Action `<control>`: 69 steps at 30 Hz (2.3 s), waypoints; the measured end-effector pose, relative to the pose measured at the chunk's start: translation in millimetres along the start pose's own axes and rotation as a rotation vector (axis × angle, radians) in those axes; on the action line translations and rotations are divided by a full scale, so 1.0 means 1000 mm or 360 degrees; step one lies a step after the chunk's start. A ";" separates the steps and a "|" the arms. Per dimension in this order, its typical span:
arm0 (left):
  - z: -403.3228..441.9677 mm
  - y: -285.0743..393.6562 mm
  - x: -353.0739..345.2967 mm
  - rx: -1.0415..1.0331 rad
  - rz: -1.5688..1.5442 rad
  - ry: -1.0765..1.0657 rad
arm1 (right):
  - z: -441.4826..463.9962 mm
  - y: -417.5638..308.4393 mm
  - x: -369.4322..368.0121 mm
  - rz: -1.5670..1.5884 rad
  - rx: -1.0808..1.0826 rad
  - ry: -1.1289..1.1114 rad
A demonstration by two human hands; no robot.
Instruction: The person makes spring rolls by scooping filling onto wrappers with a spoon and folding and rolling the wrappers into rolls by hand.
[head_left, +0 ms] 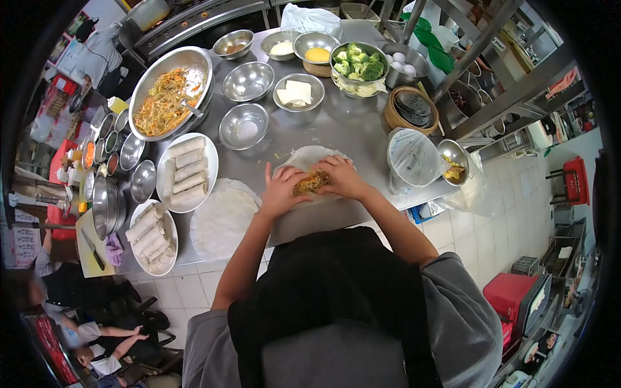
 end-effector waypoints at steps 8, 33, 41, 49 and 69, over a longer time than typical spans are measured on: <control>0.006 -0.008 -0.016 0.0061 0.0125 -0.0084 | 0.000 0.010 -0.020 -0.0100 -0.0040 -0.0104; 0.019 0.011 -0.007 -0.0033 0.0149 -0.0308 | -0.021 0.008 -0.002 -0.0161 -0.0166 -0.0039; 0.032 -0.005 -0.020 0.0037 0.0156 -0.0546 | -0.018 0.014 -0.010 -0.0093 -0.0251 -0.0087; 0.025 -0.004 -0.014 -0.0038 0.0110 -0.0387 | -0.015 0.007 -0.011 0.0086 -0.0111 -0.0004; 0.000 -0.023 -0.024 0.0091 -0.0295 -0.0327 | 0.000 0.002 -0.031 0.0118 0.0019 -0.0084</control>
Point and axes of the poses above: each hand's wrist, its own z-axis towards the middle knuckle, its own x-axis out of the back of the hand, y = z × x, the point moved 6 cm from there along z, towards the middle knuckle, and after that the axes turned 12 degrees about -y, right-handed, at the moved point
